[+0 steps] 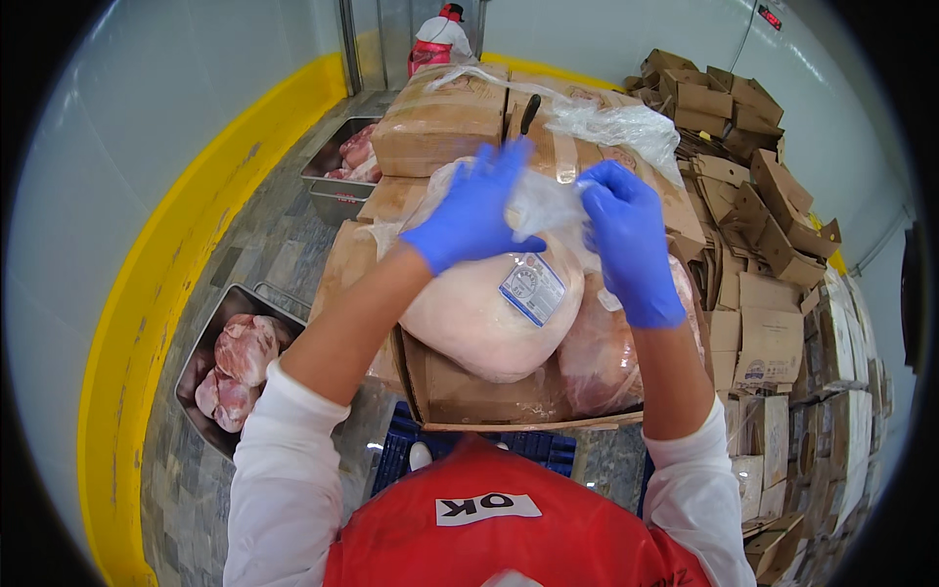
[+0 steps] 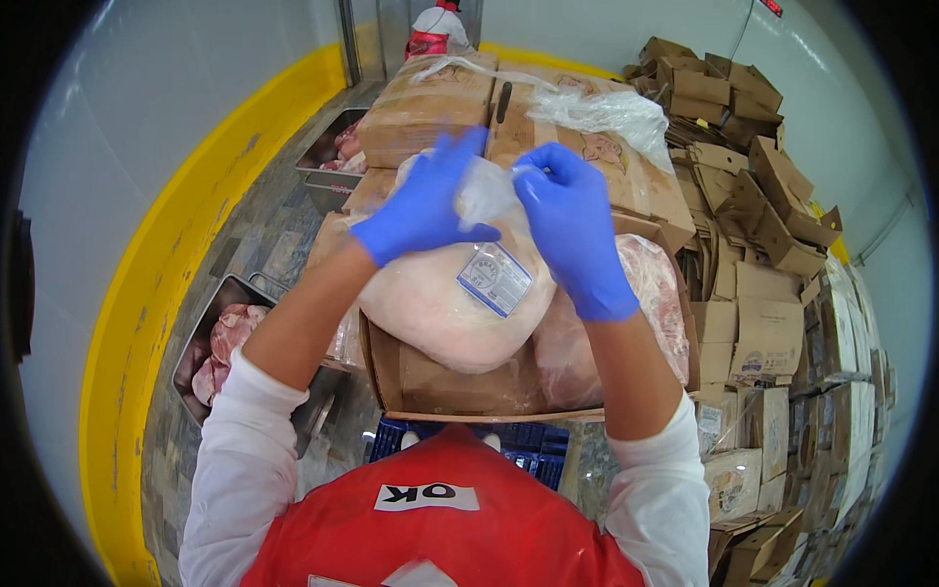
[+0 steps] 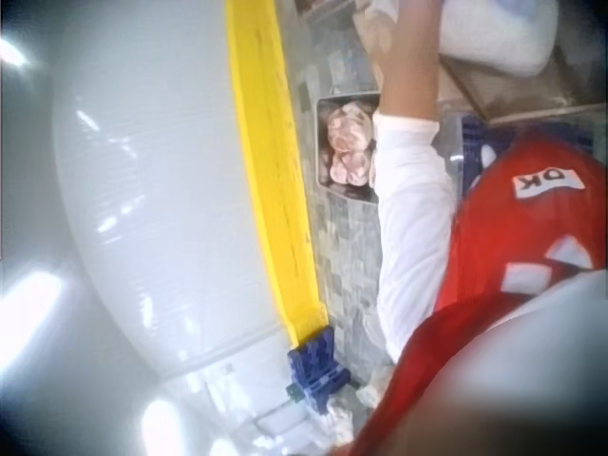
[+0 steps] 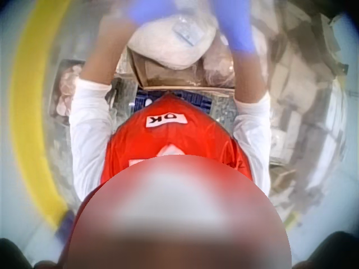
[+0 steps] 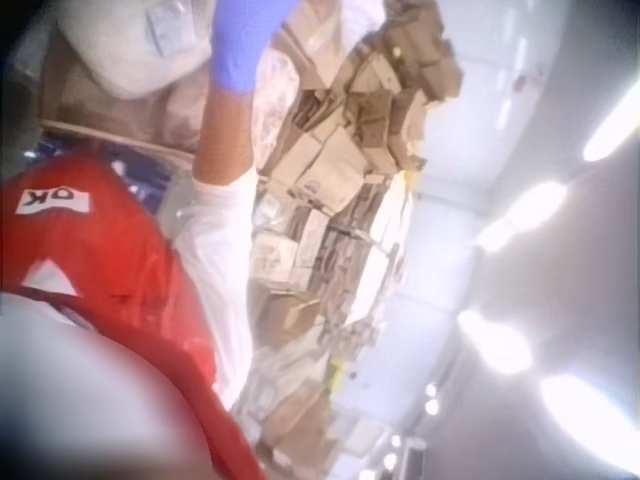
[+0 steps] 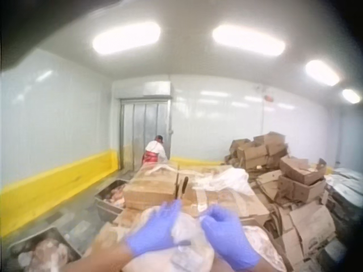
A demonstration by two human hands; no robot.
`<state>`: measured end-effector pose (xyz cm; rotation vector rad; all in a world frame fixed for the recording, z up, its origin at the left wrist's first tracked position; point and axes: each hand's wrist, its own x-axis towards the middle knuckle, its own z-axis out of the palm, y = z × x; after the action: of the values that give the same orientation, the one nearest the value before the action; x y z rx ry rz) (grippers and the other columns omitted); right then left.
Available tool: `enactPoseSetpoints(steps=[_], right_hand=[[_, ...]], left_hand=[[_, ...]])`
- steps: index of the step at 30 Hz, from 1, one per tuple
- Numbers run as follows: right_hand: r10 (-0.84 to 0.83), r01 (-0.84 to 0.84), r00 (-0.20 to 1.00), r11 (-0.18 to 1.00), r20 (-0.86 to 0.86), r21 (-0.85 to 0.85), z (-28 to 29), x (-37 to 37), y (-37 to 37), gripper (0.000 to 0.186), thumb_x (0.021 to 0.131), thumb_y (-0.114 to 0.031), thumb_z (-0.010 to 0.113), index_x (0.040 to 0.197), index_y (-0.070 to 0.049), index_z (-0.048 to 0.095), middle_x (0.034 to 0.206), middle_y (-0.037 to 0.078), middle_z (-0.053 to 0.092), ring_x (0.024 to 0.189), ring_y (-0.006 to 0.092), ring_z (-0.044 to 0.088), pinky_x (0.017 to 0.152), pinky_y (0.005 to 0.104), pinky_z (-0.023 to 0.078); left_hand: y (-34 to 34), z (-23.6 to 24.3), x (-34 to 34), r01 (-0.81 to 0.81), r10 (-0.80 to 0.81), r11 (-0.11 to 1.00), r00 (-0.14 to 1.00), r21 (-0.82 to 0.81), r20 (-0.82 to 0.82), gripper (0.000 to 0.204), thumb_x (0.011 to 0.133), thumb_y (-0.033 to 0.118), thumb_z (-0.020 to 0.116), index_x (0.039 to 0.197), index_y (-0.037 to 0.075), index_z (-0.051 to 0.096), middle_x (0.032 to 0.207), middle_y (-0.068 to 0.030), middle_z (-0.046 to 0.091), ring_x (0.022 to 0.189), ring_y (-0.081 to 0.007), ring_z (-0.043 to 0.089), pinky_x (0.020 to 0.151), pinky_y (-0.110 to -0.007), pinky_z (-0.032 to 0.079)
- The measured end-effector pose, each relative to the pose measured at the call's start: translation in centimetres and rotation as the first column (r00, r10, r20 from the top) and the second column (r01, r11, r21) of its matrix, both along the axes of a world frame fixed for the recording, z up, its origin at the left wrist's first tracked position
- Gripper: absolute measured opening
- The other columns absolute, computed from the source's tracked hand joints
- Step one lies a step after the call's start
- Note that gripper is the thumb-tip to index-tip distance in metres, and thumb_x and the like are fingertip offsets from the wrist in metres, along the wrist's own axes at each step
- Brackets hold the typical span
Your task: The person is cutting a large piece of raw meat on a wooden board. They use a knife to slice the meat into smaller portions and place them into a metal tray. The person is wearing blue gloves and a red apron.
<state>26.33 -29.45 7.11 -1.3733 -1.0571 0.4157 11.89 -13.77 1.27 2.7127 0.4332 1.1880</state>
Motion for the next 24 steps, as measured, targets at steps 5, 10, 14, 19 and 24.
enactPoseSetpoints(steps=[5,10,14,19,24], right_hand=[[0.018,-0.010,0.989,0.998,0.144,-0.056,-3.4,1.2,-8.3,0.029,0.089,-0.010,0.069,0.117,-0.002,0.063,0.105,0.006,0.066,0.097,0.0147,0.061,0.085,0.0295,0.051],[0.081,0.186,0.616,0.952,0.783,-0.244,-11.0,1.5,-10.5,0.082,0.082,-0.020,0.080,0.152,-0.008,0.042,0.153,0.023,0.043,0.142,0.0396,0.042,0.117,0.0483,0.036],[0.100,0.069,0.650,0.979,0.753,-0.189,-12.6,4.2,-8.4,0.091,0.076,-0.019,0.080,0.157,-0.012,0.037,0.162,0.019,0.034,0.144,0.0443,0.038,0.118,0.0525,0.032],[0.259,-0.081,0.532,0.963,0.806,-0.256,-9.2,5.5,-4.1,0.077,0.072,-0.010,0.070,0.146,-0.009,0.050,0.152,0.015,0.048,0.137,0.0401,0.045,0.115,0.0504,0.036],[0.251,-0.243,0.830,0.967,0.498,-0.082,-13.2,7.1,-5.2,0.042,0.076,-0.011,0.066,0.118,-0.007,0.066,0.122,0.014,0.068,0.117,0.0326,0.062,0.103,0.0436,0.046]], left_hand=[[-3.5,-4.5,-1.5,0.185,-0.181,0.981,0.980,0.049,-0.076,0.024,0.073,0.010,0.066,0.097,0.011,0.072,0.092,-0.0103,0.068,0.087,-0.0331,0.063,0.087,-0.046,0.046],[-7.0,-4.2,-7.2,0.171,-0.185,0.979,0.975,-0.109,-0.125,0.024,0.070,0.012,0.066,0.094,0.010,0.070,0.086,-0.0112,0.065,0.082,-0.0332,0.061,0.078,-0.046,0.045],[-8.1,-3.7,-10.5,0.250,-0.255,0.967,0.946,-0.052,-0.198,0.022,0.067,0.014,0.069,0.089,0.011,0.069,0.078,-0.0077,0.059,0.075,-0.0305,0.057,0.069,-0.044,0.042],[-8.9,-4.3,-12.2,0.353,-0.365,0.928,0.925,-0.116,-0.104,0.022,0.063,0.017,0.076,0.083,0.014,0.067,0.071,-0.0027,0.055,0.068,-0.0260,0.055,0.064,-0.040,0.040],[-10.1,-5.9,-12.0,0.296,-0.271,0.942,0.949,0.159,-0.162,0.025,0.069,0.021,0.080,0.091,0.015,0.072,0.070,0.0028,0.052,0.066,-0.0195,0.051,0.066,-0.037,0.041]])
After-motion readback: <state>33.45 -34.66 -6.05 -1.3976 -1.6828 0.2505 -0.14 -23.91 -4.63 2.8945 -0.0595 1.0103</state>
